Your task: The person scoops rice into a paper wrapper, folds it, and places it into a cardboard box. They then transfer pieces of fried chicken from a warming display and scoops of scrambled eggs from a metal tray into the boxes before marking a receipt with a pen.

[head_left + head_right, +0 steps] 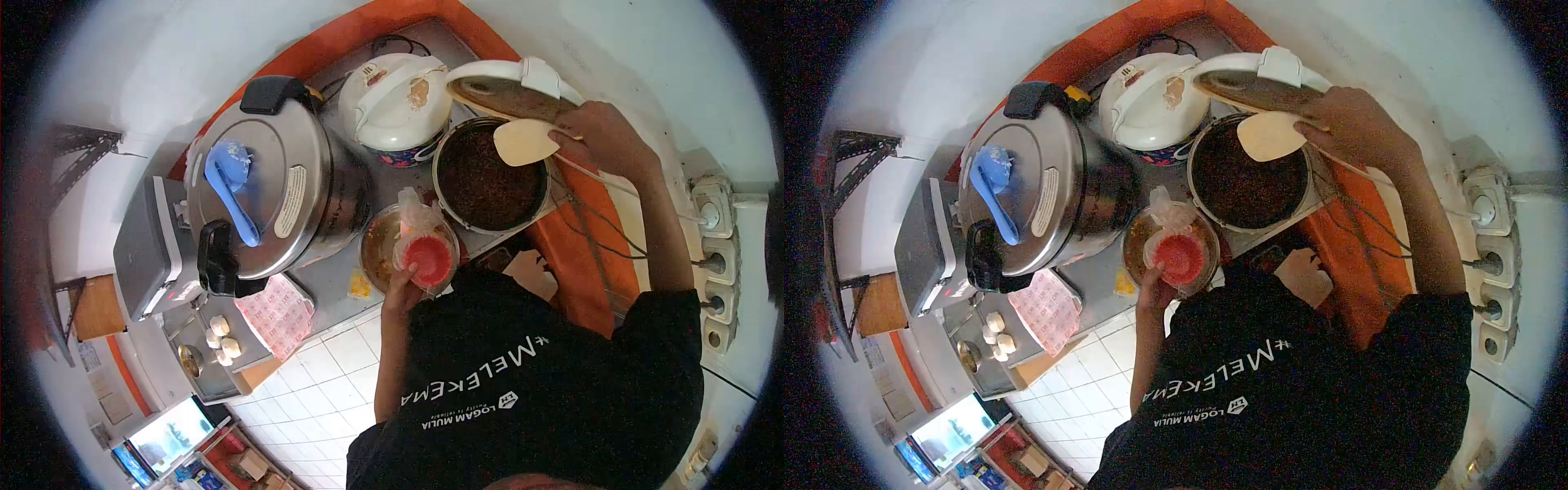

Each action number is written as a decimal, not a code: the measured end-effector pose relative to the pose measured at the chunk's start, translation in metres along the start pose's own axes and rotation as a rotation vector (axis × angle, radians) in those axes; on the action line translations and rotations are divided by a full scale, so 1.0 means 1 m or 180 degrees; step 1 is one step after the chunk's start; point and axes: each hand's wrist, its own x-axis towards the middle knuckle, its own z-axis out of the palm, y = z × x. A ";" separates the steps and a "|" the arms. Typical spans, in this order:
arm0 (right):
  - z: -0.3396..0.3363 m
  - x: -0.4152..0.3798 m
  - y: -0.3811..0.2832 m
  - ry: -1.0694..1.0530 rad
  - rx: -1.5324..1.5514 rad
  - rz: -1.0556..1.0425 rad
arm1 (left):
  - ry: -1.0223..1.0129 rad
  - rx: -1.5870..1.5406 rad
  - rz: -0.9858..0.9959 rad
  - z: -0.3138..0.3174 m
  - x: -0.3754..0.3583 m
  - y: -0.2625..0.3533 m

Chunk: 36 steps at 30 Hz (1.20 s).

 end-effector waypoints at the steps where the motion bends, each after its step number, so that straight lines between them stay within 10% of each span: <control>1: -0.002 0.001 0.004 0.0129 -0.0028 -0.0051 | -0.0003 -0.0015 0.0001 -0.003 0.001 -0.004; 19: -0.032 0.003 0.004 0.0163 -0.0033 0.0908 | 0.0087 -0.0279 -0.0211 0.000 0.004 -0.006; 36: 0.164 0.063 -0.001 -0.1493 -0.0219 -0.0142 | 0.0129 -0.0149 -0.0104 0.003 0.030 -0.015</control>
